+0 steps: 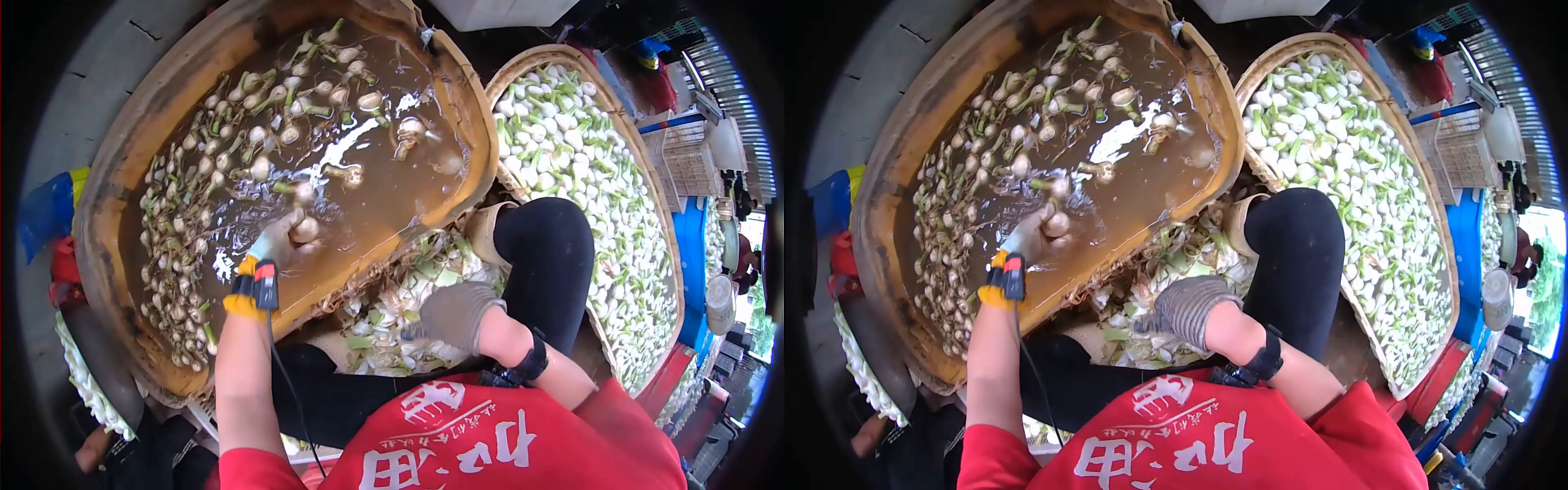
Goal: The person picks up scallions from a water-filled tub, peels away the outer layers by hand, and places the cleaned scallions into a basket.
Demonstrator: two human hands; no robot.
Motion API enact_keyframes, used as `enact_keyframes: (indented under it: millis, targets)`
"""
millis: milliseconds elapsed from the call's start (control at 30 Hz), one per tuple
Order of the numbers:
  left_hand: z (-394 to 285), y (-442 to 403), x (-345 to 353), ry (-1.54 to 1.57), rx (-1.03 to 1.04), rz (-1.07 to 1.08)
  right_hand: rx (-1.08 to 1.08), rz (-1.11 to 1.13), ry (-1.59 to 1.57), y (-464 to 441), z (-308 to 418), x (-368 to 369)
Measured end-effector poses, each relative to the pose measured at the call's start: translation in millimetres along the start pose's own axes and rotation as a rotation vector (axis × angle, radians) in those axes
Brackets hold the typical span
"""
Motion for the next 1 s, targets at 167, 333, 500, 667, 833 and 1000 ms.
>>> enact_keyframes:
  millis: [167, 333, 500, 667, 833, 1000]
  targets:
    - [1, 109, 130, 0.375, 0.29, 0.14, -0.176, -0.361, -0.029, -3, 10, 3]
    - [39, 160, 194, 0.618, 0.415, 0.167, -0.086, -0.463, 0.127, 11, 15, -32]
    - [67, 171, 228, 0.623, 0.433, 0.082, -0.433, -0.936, -0.014, 80, 50, -48]
    - [87, 171, 244, 0.542, 0.395, 0.054, -0.486, -0.871, 0.072, 99, 77, -43]
    - [96, 187, 240, 0.2, 0.376, -0.238, -0.472, -0.885, 0.149, 94, 82, -28]
    - [98, 203, 246, 0.072, 0.403, -0.055, -0.332, -0.482, -0.212, 81, 74, -22]
Point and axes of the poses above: each hand's wrist, its own y-axis away from the middle knuckle, its own x-axis out of the palm, z = x × y, the point moved 8 cm from there along -y, towards the middle knuckle, and after that the axes turned 9 degrees about z, right-handed, at the moved point
